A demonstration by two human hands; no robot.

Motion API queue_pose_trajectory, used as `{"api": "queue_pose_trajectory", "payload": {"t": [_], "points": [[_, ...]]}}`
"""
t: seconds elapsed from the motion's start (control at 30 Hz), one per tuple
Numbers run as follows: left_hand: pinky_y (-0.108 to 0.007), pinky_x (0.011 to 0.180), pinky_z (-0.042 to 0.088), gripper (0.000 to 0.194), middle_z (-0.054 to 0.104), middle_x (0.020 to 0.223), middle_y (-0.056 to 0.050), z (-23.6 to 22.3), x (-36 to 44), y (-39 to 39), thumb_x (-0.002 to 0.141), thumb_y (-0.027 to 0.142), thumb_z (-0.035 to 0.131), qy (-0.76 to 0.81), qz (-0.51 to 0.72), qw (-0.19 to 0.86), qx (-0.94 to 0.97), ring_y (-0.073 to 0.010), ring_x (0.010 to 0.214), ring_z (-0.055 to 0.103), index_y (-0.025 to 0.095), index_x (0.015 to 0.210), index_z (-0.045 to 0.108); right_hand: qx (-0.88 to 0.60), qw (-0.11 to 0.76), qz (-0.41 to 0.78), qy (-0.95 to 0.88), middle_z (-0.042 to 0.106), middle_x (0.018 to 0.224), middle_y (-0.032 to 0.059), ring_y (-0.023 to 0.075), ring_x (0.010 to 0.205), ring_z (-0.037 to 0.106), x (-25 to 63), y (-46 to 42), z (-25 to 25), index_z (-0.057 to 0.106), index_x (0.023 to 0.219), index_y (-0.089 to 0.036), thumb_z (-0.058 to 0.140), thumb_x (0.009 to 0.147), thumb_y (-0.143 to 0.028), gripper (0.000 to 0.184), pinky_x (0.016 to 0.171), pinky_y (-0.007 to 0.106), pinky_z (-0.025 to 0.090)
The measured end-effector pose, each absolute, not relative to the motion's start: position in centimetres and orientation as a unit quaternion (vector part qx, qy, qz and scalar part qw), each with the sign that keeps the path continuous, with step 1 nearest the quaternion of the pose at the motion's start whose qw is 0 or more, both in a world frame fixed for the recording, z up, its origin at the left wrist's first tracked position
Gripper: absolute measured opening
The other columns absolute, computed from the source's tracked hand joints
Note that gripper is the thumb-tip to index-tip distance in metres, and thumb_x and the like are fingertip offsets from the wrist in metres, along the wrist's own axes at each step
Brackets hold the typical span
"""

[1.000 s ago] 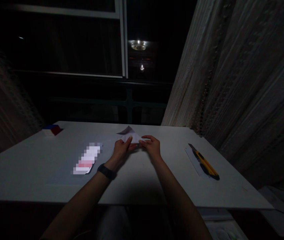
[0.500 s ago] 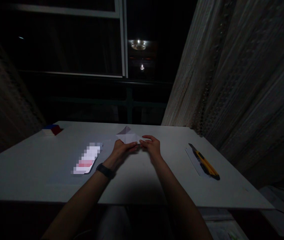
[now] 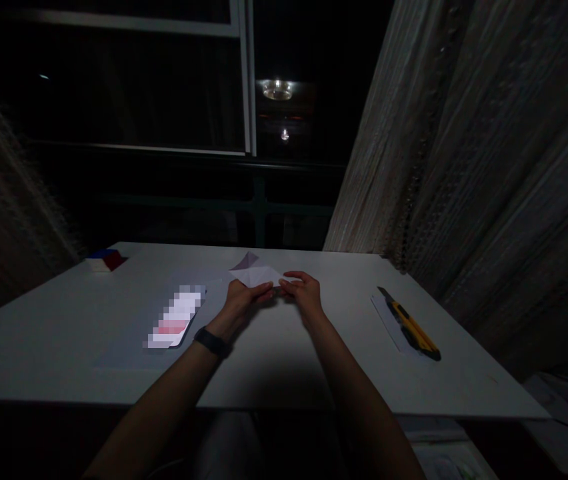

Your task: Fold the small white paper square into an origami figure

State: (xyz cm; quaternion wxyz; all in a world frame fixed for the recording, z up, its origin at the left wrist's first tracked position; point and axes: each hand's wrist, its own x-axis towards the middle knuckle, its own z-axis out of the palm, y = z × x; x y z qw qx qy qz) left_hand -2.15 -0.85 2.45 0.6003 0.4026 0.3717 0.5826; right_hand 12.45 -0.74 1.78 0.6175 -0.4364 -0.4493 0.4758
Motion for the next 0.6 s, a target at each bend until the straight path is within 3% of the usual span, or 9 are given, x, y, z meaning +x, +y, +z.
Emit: {"api": "queue_pose_trajectory", "payload": {"t": [0.6], "points": [[-0.027, 0.069, 0.055, 0.037, 0.068, 0.083, -0.011, 2.0, -3.0, -0.1, 0.059, 0.013, 0.076, 0.328, 0.594, 0.647, 0.348, -0.0169, 0.072, 0.066, 0.009, 0.092, 0.058, -0.438, 0.668, 0.436, -0.414, 0.068, 0.06, 0.0026, 0.0132, 0.05, 0.062, 14.2, -0.3, 2.5, 0.064, 0.083, -0.016, 0.08, 0.05, -0.028, 0.039, 0.051, 0.023, 0.051]]}}
